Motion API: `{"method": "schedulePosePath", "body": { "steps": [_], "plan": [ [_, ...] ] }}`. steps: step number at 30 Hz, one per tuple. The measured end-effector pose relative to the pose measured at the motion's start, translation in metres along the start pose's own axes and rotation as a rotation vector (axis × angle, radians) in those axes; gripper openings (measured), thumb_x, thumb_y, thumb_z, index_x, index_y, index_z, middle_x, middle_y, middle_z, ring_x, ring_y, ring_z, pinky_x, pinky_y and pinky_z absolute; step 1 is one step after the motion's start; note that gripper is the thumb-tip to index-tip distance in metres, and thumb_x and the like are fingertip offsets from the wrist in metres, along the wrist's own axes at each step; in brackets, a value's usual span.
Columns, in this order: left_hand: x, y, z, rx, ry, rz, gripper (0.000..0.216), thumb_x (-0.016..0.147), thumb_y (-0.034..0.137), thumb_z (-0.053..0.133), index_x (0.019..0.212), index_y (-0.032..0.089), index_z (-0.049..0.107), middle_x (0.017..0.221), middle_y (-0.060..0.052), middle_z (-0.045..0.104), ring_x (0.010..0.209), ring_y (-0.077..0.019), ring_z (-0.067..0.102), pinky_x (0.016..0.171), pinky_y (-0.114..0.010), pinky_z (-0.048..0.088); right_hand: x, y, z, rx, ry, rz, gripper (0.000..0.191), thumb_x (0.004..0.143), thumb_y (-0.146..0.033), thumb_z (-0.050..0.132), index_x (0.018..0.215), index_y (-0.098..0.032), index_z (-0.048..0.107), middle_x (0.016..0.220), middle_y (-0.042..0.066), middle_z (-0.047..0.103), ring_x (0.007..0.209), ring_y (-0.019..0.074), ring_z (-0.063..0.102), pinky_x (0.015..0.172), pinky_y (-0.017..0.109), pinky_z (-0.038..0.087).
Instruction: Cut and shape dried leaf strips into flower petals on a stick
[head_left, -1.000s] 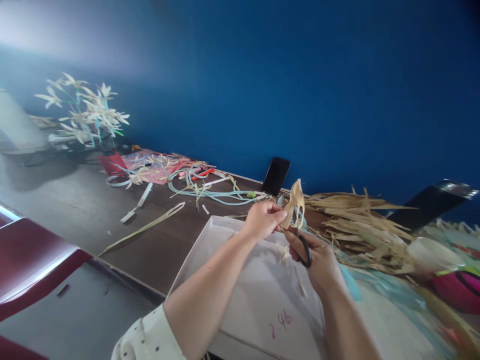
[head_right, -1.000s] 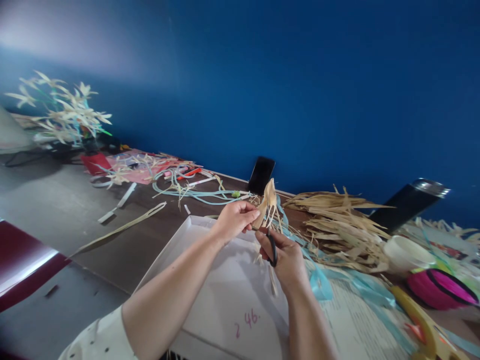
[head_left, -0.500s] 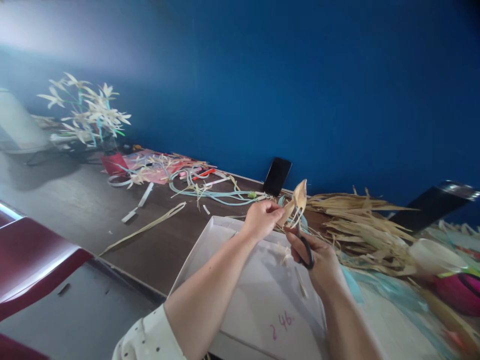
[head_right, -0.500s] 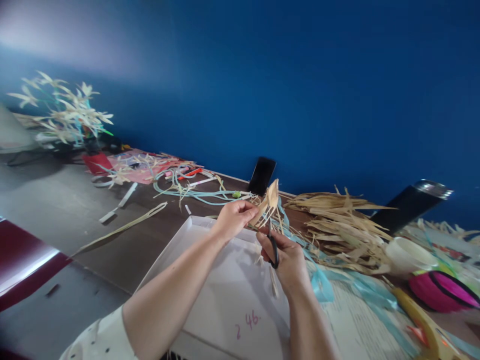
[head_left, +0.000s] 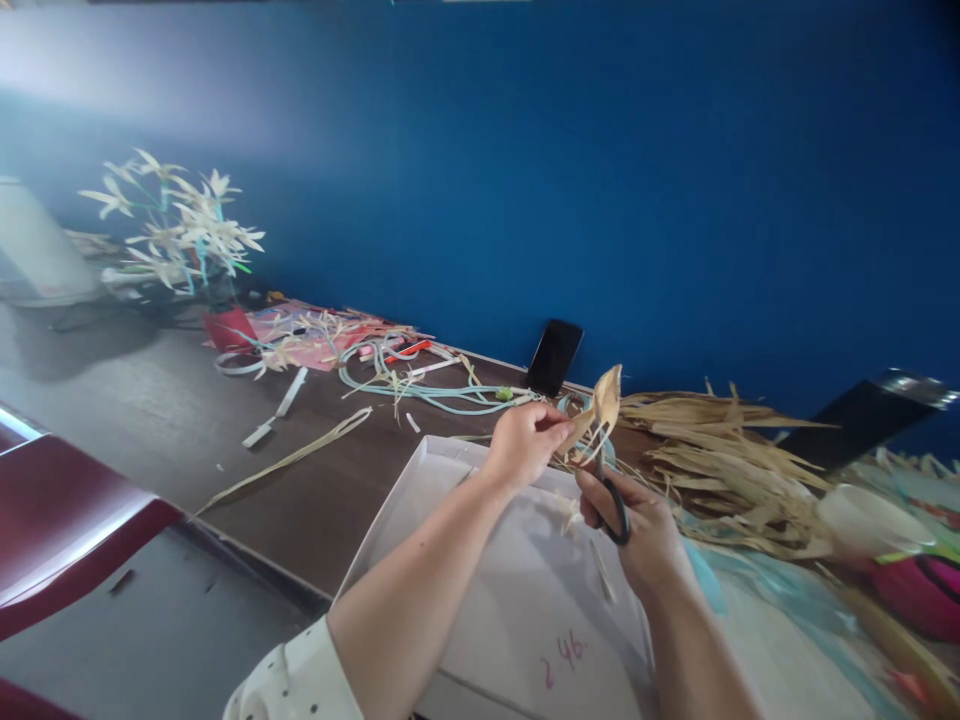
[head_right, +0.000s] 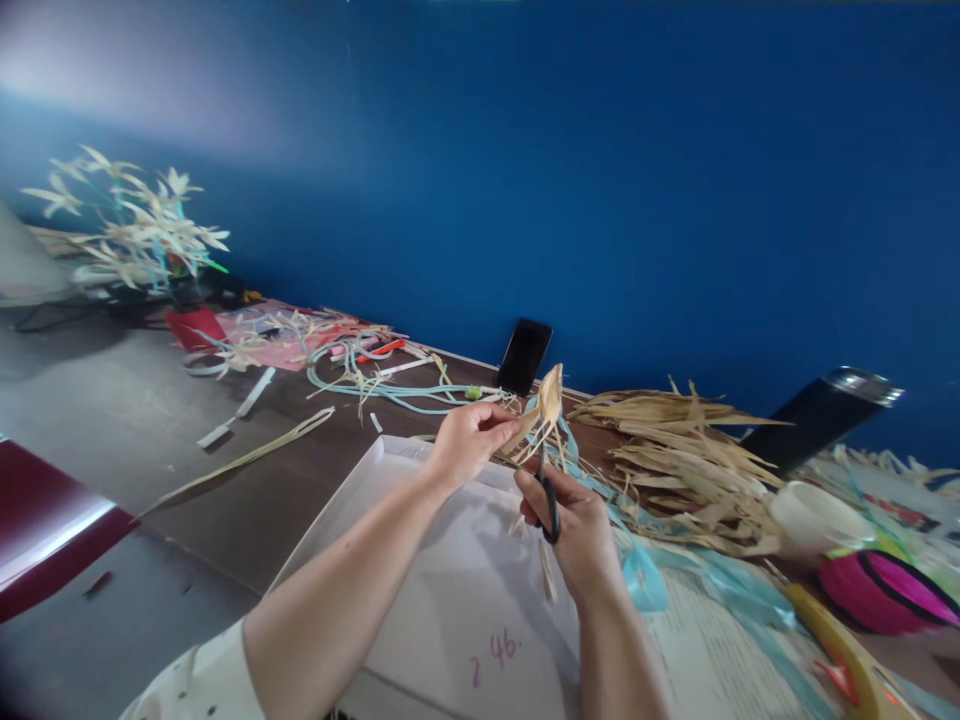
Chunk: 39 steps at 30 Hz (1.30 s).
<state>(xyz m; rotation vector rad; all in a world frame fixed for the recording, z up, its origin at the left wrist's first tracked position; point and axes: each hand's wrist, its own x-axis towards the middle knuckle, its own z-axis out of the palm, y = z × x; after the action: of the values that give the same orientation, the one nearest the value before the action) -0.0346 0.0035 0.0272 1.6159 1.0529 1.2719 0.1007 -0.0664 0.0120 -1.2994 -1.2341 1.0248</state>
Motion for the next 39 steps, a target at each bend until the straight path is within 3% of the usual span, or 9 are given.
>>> {"method": "schedulePosePath", "body": {
  "steps": [11,25,29,34,39],
  "plan": [
    [-0.0039,-0.0022,0.0018,0.135,0.006,0.048,0.019,0.075,0.034,0.054,0.079,0.019,0.065,0.073,0.001,0.065,0.065,-0.0108,0.056,0.06,-0.02,0.039,-0.001,-0.0062,0.0008,-0.016,0.002,0.008,0.028,0.069,-0.041,0.067,0.08,-0.016,0.068,0.052,-0.001,0.05,0.047,0.0099,0.041,0.047,0.024,0.034],
    [-0.0062,0.0016,0.002,0.15,-0.005,0.076,0.019,0.075,0.034,0.053,0.077,0.019,0.064,0.071,0.001,0.064,0.061,-0.0093,0.052,0.057,-0.02,0.036,0.0004,-0.0019,-0.001,0.017,-0.006,0.02,0.031,0.069,-0.04,0.068,0.09,-0.017,0.066,0.053,-0.004,0.05,0.047,0.0082,0.04,0.047,0.021,0.033],
    [-0.0054,0.0046,0.0005,0.094,-0.005,0.034,0.019,0.073,0.034,0.054,0.076,0.018,0.064,0.071,0.001,0.064,0.063,-0.0098,0.053,0.058,-0.02,0.038,0.0002,-0.0018,-0.0005,0.025,0.005,0.006,0.027,0.069,-0.039,0.068,0.084,-0.016,0.066,0.051,-0.003,0.049,0.046,0.0082,0.039,0.046,0.021,0.032],
    [-0.0039,0.0039,-0.0002,-0.014,-0.016,-0.035,0.02,0.071,0.035,0.057,0.075,0.017,0.065,0.07,0.0,0.063,0.063,-0.0094,0.053,0.058,-0.02,0.037,-0.0008,-0.0035,0.0,0.009,0.01,-0.012,0.024,0.071,-0.039,0.067,0.063,-0.016,0.061,0.049,-0.003,0.048,0.046,0.0079,0.038,0.045,0.021,0.031],
    [-0.0006,-0.0008,0.0024,-0.259,-0.048,-0.219,0.024,0.066,0.037,0.062,0.075,0.015,0.064,0.065,0.0,0.058,0.057,-0.0076,0.048,0.054,-0.019,0.035,-0.001,-0.002,-0.0023,-0.039,-0.027,-0.055,0.029,0.073,-0.039,0.064,0.056,-0.017,0.056,0.049,-0.003,0.047,0.048,0.0077,0.038,0.047,0.021,0.031]
  ]
}}
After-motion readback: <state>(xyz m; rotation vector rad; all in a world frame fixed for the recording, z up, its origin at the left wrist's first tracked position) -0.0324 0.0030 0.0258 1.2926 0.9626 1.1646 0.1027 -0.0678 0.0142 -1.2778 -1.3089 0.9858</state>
